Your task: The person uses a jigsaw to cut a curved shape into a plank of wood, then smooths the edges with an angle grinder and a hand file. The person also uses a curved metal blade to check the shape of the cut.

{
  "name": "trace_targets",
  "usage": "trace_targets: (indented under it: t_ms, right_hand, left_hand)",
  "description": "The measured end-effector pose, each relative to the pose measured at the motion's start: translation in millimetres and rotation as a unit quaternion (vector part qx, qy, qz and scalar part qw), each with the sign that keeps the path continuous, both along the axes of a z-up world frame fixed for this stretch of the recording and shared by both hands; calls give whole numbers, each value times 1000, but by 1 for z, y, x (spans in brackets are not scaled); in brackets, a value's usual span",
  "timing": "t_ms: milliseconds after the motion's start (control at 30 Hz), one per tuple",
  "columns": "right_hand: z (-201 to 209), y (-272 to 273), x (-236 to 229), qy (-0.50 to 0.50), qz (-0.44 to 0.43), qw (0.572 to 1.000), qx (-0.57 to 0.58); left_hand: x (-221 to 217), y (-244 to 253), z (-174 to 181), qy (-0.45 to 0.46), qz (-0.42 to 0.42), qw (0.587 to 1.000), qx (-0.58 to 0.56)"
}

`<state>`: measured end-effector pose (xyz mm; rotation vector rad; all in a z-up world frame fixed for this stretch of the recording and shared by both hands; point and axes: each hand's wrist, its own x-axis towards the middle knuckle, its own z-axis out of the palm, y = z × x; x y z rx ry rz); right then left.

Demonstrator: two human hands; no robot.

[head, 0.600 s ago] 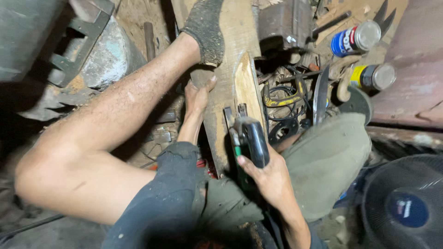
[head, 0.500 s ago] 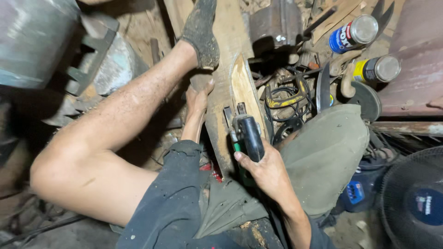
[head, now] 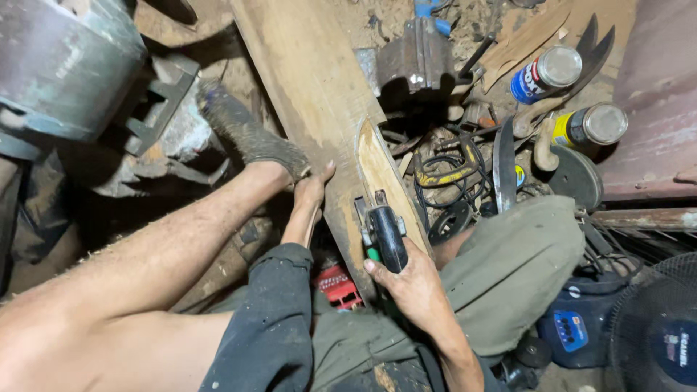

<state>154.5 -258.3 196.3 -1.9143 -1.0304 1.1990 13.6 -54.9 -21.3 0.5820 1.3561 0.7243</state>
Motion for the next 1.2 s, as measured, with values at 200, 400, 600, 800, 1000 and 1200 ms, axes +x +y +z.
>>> trace_targets:
  t_ms: [200,400,600,800,1000,1200]
  right_hand:
    - [1,-15,-8,26,-27,999,-3]
    - [2,-24,-5,9,11,996,87]
    - [4,-19,-2,72,-102,987,-102]
    - [1,-27,-12,16,-103,983,-149]
    - [13,-24,-26,136,-263,932,-210]
    - [13,-45,-46,-80,-173,973,-127]
  left_hand:
    - [-4,-12,14,33,-13,994,100]
    - [-3,6,6,38,-75,995,51]
    - [2,114,-11,225,-2,973,53]
    - [5,131,-10,237,48,970,35]
    - [17,113,13,238,8,968,72]
    - [25,102,-24,191,38,971,141]
